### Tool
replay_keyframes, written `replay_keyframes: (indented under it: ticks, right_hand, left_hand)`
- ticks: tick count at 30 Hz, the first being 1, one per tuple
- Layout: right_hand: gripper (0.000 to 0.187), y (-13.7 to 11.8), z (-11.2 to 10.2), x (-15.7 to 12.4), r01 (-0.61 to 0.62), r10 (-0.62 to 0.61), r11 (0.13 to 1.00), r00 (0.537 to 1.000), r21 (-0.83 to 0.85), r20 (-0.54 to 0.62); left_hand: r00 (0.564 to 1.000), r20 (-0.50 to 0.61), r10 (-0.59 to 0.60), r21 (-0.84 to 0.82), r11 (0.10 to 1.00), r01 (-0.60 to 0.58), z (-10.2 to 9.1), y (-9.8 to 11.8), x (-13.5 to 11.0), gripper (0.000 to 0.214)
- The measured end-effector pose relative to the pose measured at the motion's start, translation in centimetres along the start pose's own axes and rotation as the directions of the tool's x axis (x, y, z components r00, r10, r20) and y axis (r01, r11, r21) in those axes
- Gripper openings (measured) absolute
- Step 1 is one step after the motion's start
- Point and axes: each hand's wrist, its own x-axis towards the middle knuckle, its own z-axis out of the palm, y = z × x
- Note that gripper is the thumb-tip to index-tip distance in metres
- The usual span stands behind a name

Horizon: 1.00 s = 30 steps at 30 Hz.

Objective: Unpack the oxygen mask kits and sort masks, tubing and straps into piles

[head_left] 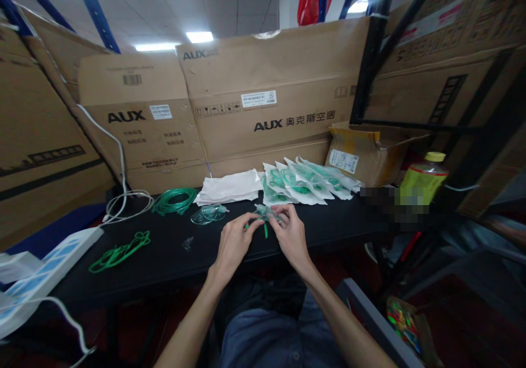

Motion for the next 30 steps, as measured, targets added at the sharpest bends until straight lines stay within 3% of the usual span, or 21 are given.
replay_keyframes:
  ticks: [4, 15, 20, 25, 30]
  right_hand:
    - [0.043, -0.1, -0.5, 0.7, -0.12, 0.111, 0.988, 0.99, 0.1, 0.092]
    - [0.046, -0.1, -1.3, 1.8, -0.323, 0.247, 0.921, 0.917, 0.218, 0.312]
    - [0.036, -0.5, -1.7, 2.0, -0.387, 0.275, 0.896, 0.869, 0.219, 0.412]
    - [0.043, -0.5, -1.7, 1.9, -0.399, 0.277, 0.892, 0.854, 0.212, 0.44]
    - [0.041, -0.1, -1.2, 1.8, -0.344, 0.259, 0.922, 0.889, 0.179, 0.378]
  left_hand:
    - [1.0, -0.012, 0.023, -0.035, 0.999, -0.024, 0.0, -0.2, 0.0, 0.016]
    - [0.997, -0.056, 0.058, -0.022, 0.998, -0.059, 0.0, -0.3, 0.0, 0.017]
    - [0.996, -0.047, 0.072, -0.03, 0.997, -0.074, 0.0, -0.2, 0.0, 0.017]
    - [0.995, -0.056, 0.081, -0.051, 0.995, -0.084, 0.0, -0.3, 0.1, 0.018]
    - [0.991, -0.096, 0.091, -0.081, 0.992, -0.099, -0.1, 0.0, 0.0, 0.018]
